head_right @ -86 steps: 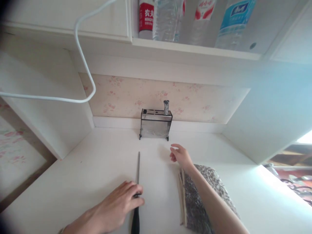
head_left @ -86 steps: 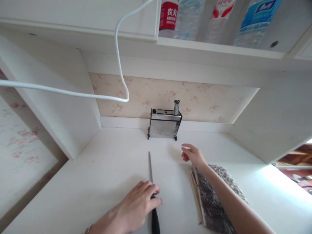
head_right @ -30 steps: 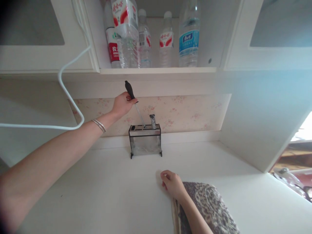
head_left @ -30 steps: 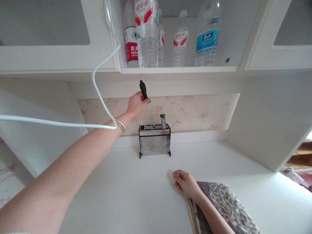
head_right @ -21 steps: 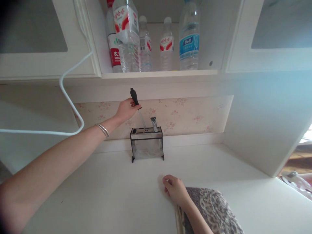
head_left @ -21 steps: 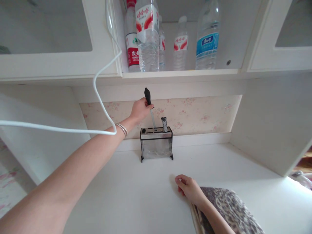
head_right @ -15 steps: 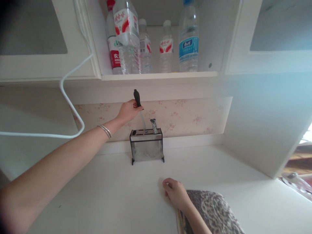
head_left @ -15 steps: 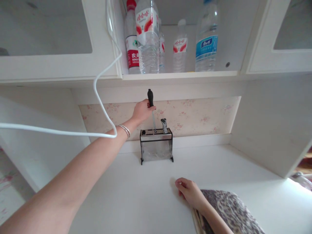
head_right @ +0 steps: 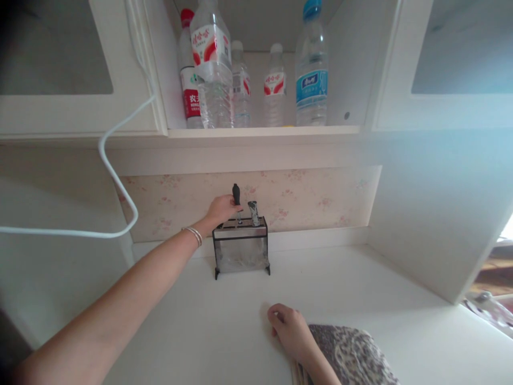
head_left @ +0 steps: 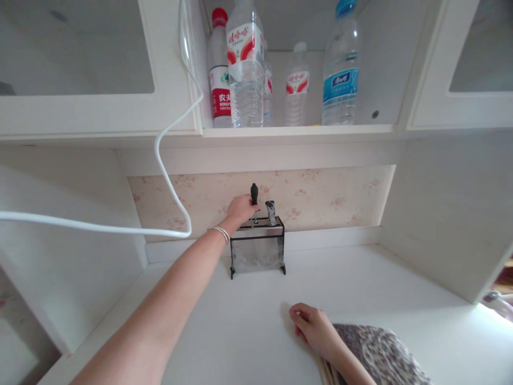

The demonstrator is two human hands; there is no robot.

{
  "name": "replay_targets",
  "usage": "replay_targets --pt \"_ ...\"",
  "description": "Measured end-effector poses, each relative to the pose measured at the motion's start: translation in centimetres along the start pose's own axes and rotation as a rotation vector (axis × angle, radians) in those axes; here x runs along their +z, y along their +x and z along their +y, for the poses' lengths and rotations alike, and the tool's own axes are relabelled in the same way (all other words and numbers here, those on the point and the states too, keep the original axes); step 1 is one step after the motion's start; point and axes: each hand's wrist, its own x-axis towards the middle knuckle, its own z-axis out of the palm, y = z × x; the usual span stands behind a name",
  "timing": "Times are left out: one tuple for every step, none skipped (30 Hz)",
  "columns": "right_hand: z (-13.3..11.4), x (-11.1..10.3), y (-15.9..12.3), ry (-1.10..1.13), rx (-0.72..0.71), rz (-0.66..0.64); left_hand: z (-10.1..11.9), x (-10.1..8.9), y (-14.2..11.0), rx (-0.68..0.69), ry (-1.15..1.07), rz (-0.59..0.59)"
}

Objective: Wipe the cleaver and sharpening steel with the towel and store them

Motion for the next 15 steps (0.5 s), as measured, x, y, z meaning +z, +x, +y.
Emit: replay_targets --pt "0.0 0.0 0.0 -0.001 -0.001 -0.001 -0.5 1.0 -0.6 -0.016 -0.001 -0.016" --pt "-0.1 -0.1 0.0 0.001 0.000 0.000 -1.0 2.0 -1.1 -0.035 -0.004 -0.029" --pt "-0.2 -0.1 0.0 0.004 0.000 -0.002 -1.4 2.9 -1.6 -0.049 -0.009 -0.035" --pt "-0.3 -0.2 0.0 0.008 0.003 -0.004 -1.8 3.7 -1.9 -0.057 -0.018 -0.036" --pt "-0.4 -0.2 0.0 0.012 0.006 -0.006 -2.1 4.4 -2.2 -0.059 -0.030 -0.034" --pt "-0.6 -0.2 -0.1 0.013 0.008 -0.007 -2.4 4.9 -2.3 -0.057 -0.046 -0.028" --pt "-0.6 -0.3 -0.1 0.013 0.010 -0.007 -2.5 5.3 -2.3 -0.052 -0.064 -0.021" --pt "-0.7 -0.3 -0.1 0.011 0.011 -0.007 -2.7 5.6 -2.3 -0.047 -0.083 -0.013" --pt "-0.7 -0.3 -0.2 0.006 0.011 -0.007 -2.8 5.8 -2.2 -0.044 -0.104 -0.006" --pt "-0.7 -0.4 -0.2 0.001 0.009 -0.006 -2.9 5.8 -2.2 -0.042 -0.126 0.002" --pt "-0.7 -0.4 -0.2 -0.003 0.005 -0.005 -3.0 5.7 -2.2 -0.043 -0.149 0.016" --pt "-0.6 -0.3 -0.2 -0.007 0.000 -0.006 -3.3 5.6 -2.3 -0.047 -0.174 0.036" --pt "-0.6 -0.3 -0.2 -0.010 -0.003 -0.007 -3.6 5.4 -2.4 -0.054 -0.202 0.062" --pt "-0.6 -0.3 -0.2 -0.014 -0.006 -0.006 -4.1 5.1 -2.5 -0.069 -0.232 0.094" --pt "-0.6 -0.3 -0.2 -0.018 -0.007 -0.004 -4.7 4.7 -2.7 -0.093 -0.264 0.130"
